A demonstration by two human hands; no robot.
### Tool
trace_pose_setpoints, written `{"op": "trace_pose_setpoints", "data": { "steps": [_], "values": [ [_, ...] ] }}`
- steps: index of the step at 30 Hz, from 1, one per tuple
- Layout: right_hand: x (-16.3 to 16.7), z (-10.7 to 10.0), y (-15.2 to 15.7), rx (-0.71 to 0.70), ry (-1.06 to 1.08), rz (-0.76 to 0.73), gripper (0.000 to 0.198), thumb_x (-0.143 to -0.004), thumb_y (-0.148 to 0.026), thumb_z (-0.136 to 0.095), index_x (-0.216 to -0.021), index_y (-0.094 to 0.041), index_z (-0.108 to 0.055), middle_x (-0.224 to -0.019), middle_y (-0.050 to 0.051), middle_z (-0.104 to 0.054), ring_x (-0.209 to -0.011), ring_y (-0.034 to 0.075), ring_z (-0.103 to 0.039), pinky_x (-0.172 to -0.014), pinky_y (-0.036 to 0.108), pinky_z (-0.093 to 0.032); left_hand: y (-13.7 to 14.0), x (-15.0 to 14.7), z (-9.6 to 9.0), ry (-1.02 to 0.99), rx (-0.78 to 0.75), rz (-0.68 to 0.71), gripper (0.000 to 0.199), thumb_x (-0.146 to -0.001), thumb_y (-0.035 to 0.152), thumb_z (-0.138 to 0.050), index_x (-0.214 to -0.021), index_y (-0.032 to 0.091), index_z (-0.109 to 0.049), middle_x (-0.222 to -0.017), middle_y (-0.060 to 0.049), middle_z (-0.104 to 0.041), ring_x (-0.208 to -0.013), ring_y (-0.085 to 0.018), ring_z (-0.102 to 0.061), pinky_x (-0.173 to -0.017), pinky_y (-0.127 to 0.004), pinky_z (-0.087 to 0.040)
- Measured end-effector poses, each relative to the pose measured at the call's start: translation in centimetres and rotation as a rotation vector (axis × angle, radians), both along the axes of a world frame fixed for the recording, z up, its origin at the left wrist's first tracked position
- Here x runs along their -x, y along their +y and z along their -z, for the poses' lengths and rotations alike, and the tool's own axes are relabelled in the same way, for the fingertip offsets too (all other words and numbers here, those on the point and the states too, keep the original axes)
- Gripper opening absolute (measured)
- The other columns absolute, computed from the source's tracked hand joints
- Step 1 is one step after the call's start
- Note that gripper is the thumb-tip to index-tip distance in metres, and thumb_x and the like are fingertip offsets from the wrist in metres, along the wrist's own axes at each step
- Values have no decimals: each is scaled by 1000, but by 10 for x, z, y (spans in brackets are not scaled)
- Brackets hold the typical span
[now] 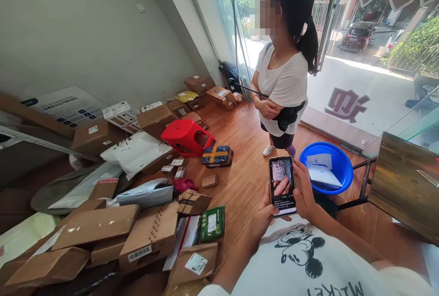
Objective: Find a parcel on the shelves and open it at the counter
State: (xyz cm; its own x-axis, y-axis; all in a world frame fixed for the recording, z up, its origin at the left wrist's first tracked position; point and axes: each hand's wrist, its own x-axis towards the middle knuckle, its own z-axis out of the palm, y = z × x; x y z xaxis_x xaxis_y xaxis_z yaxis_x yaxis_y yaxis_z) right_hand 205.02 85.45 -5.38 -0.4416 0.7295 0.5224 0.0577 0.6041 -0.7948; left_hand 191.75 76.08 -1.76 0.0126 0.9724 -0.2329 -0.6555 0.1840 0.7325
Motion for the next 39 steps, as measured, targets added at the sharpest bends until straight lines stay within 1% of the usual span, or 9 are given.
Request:
{"op": "trace_pose_setpoints", "data": {
  "steps": [3,7,13,18,24,27,30,33,39],
  "values": [
    [2,-14,9,-169,-98,-52,58,-104,-59,-37,-155,-34,-47,-169,11,-24,-153,40,-28,-119,68,-31,-4,0,6,8,47,-7,115,-61,11,-62,-165,41,-22,-158,-2,-52,-110,-28,-66,-81,-36,-62],
    [6,-26,14,-253,-188,-51,58,-102,-65,-35,-149,-38,-56,-170,7,-21,-153,42,-23,-119,70,-27,-7,-3,12,13,69,-1,117,-61,11,-62,-165,43,-18,-157,-3,-52,-108,-27,-67,-78,-34,-62],
    [3,-25,12,-247,-139,-39,62,-104,-62,-32,-161,-36,-37,-169,11,-21,-151,41,-28,-117,69,-30,-7,-7,4,38,52,-6,118,-61,12,-60,-166,42,-15,-153,-3,-56,-109,-28,-66,-76,-34,-63],
    [1,-22,12,-251,-147,-19,59,-103,-59,-37,-155,-34,-47,-168,12,-22,-149,43,-28,-116,72,-27,-7,-8,1,46,79,-7,121,-58,12,-60,-166,40,-14,-146,-5,-62,-107,-29,-68,-77,-36,-63],
    [4,-29,13,-280,-214,-2,57,-103,-61,-38,-154,-39,-49,-168,8,-20,-150,43,-21,-118,73,-22,-6,-10,5,75,105,-3,119,-56,14,-61,-164,46,-21,-143,-2,-65,-106,-31,-67,-74,-38,-64],
    [3,-31,12,-288,-180,5,58,-103,-60,-38,-156,-39,-46,-167,9,-21,-148,43,-26,-117,72,-23,-5,-11,6,74,97,-10,117,-56,15,-61,-163,45,-24,-143,-2,-64,-106,-32,-67,-73,-38,-64],
    [-1,-27,9,-312,-113,43,56,-104,-58,-37,-156,-39,-46,-164,9,-27,-145,40,-33,-116,69,-28,-5,-10,7,56,98,-15,117,-56,16,-62,-163,45,-25,-145,-3,-63,-106,-33,-68,-71,-38,-64],
    [-5,-21,4,-331,-99,57,53,-104,-55,-36,-152,-38,-51,-163,8,-29,-143,39,-33,-113,68,-31,-7,-9,9,38,87,-19,119,-56,15,-61,-164,46,-21,-149,-4,-60,-107,-32,-68,-72,-38,-65],
    [-6,-17,1,-384,-129,-4,52,-104,-56,-35,-147,-37,-56,-166,7,-25,-141,41,-29,-112,69,-29,-9,-9,11,40,95,-24,123,-57,15,-61,-166,42,-10,-153,-6,-56,-107,-29,-69,-79,-39,-64]
  ]
}}
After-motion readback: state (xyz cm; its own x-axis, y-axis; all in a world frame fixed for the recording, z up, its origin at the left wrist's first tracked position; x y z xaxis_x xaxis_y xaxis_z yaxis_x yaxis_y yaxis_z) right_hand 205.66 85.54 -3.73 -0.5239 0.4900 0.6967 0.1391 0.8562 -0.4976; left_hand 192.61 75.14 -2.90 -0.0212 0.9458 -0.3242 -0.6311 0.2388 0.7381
